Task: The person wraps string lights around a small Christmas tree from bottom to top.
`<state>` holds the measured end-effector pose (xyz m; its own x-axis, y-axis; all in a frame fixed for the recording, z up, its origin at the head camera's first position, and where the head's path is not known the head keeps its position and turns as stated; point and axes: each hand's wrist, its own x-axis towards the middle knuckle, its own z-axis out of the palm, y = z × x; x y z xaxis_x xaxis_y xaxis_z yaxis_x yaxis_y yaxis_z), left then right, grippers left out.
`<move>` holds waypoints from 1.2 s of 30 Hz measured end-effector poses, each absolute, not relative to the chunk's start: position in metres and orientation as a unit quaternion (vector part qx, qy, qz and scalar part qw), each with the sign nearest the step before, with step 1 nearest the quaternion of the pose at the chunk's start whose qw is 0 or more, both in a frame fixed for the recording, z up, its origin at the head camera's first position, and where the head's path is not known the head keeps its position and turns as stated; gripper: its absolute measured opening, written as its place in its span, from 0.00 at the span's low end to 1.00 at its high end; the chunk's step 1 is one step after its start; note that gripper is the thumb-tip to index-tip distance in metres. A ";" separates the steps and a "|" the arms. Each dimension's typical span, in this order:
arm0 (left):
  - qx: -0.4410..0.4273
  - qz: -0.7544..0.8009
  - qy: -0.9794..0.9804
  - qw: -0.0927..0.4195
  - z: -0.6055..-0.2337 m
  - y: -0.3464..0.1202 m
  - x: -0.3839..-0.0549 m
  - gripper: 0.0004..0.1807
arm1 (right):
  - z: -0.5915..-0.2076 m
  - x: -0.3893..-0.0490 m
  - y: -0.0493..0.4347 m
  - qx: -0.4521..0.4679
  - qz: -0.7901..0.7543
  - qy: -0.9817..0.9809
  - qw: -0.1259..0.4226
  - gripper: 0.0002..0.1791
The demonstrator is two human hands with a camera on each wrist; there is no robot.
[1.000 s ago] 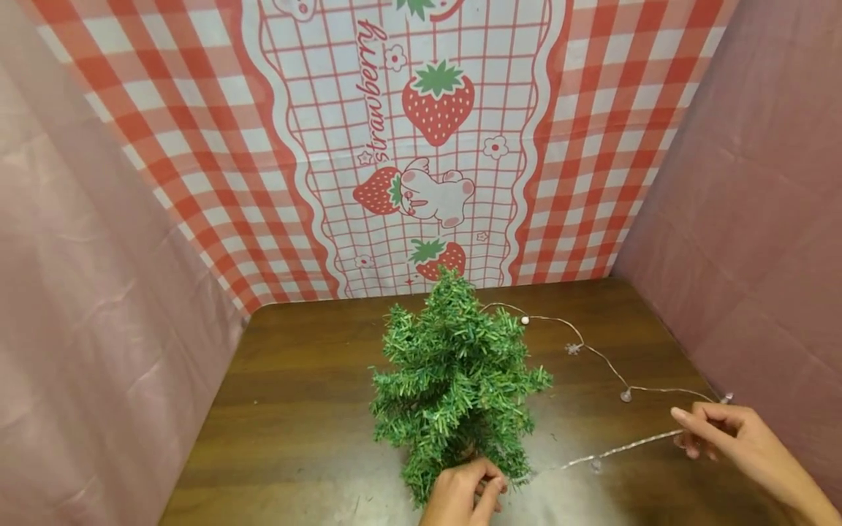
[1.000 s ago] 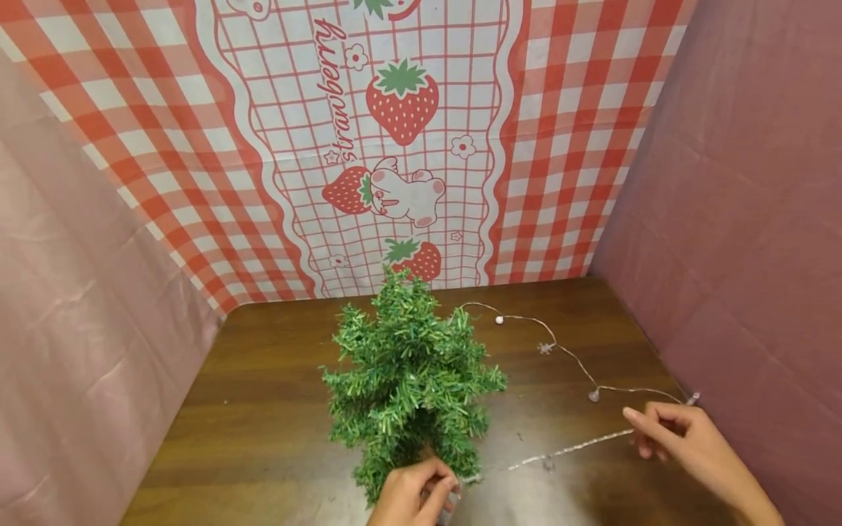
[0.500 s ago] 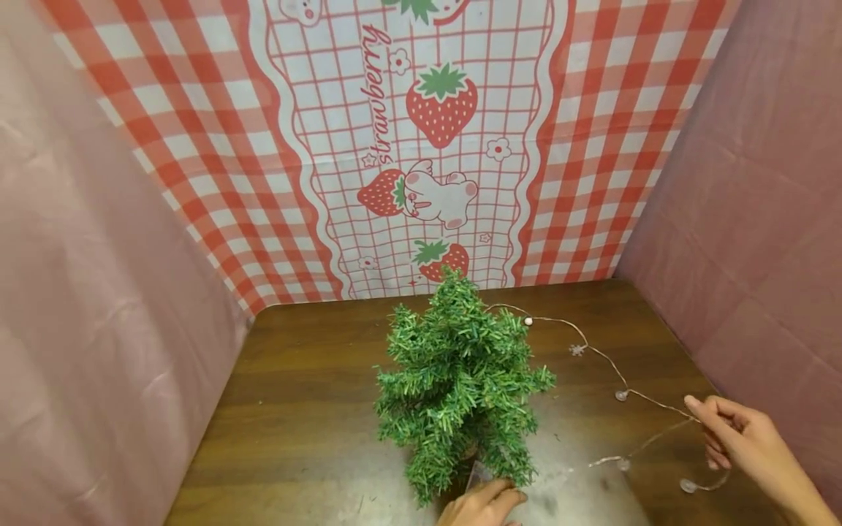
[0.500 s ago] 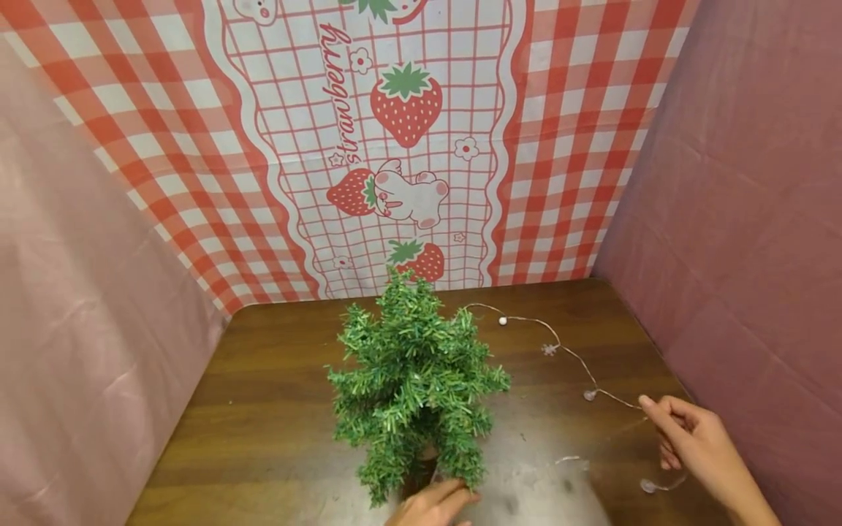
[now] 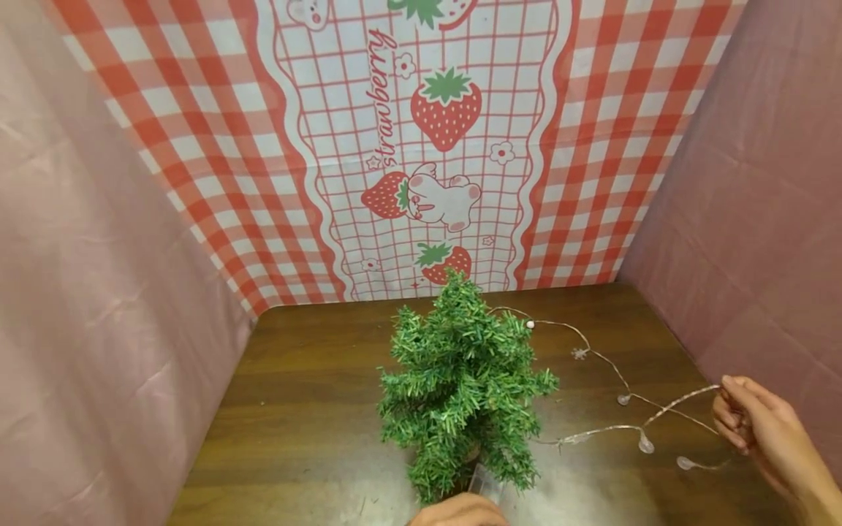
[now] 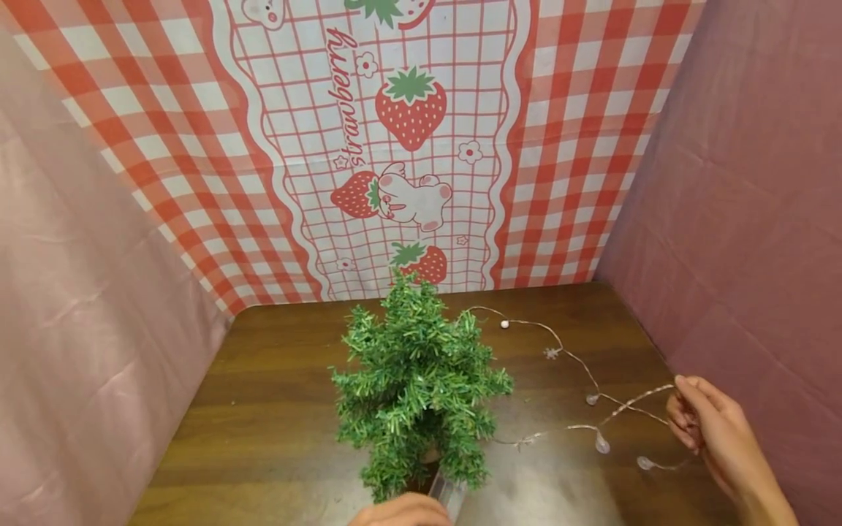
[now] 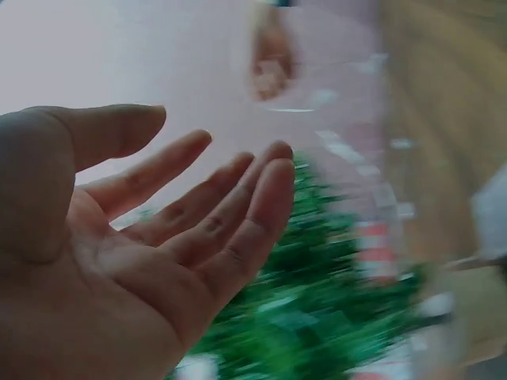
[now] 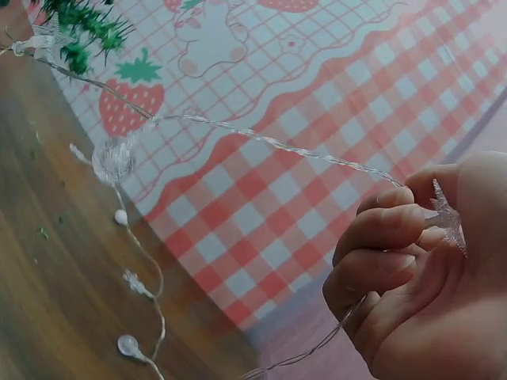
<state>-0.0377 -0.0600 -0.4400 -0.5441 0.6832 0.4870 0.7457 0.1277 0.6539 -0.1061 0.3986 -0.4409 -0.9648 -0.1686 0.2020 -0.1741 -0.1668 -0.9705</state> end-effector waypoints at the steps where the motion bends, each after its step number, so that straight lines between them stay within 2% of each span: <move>1: -0.482 -0.471 -0.738 0.033 -0.430 -0.067 -0.037 0.12 | -0.441 -0.107 0.400 0.143 0.761 -0.633 -0.004 0.16; 4: -0.467 -0.509 -0.722 0.042 -0.401 -0.087 -0.041 0.15 | -0.438 -0.111 0.403 0.149 0.767 -0.624 -0.004 0.16; 8: -0.454 -0.527 -0.710 0.110 -0.370 -0.113 -0.057 0.17 | -0.431 -0.117 0.402 0.136 0.762 -0.633 0.007 0.14; 11: -0.415 -0.555 -0.710 0.122 -0.354 -0.140 -0.075 0.16 | -0.430 -0.121 0.396 0.133 0.765 -0.630 0.007 0.13; 17: -0.290 -0.602 -0.739 0.084 -0.363 -0.202 -0.131 0.12 | -0.428 -0.132 0.389 0.154 0.768 -0.622 0.006 0.15; 21: -0.240 -0.660 -0.711 0.028 -0.376 -0.225 -0.165 0.13 | -0.425 -0.141 0.384 0.147 0.768 -0.624 -0.003 0.15; 27: -0.201 -0.704 -0.679 -0.051 -0.382 -0.223 -0.197 0.17 | -0.420 -0.159 0.375 0.125 0.763 -0.635 -0.008 0.12; 36: -0.192 -0.682 -0.697 -0.109 -0.386 -0.207 -0.236 0.18 | -0.412 -0.186 0.359 0.069 0.748 -0.660 -0.003 0.08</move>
<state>-0.2359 -0.2069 -0.3862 -0.9028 0.4157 0.1103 0.1191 -0.0048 0.9929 -0.1865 0.3595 -0.4120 -0.9905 -0.0952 0.0992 -0.0865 -0.1295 -0.9878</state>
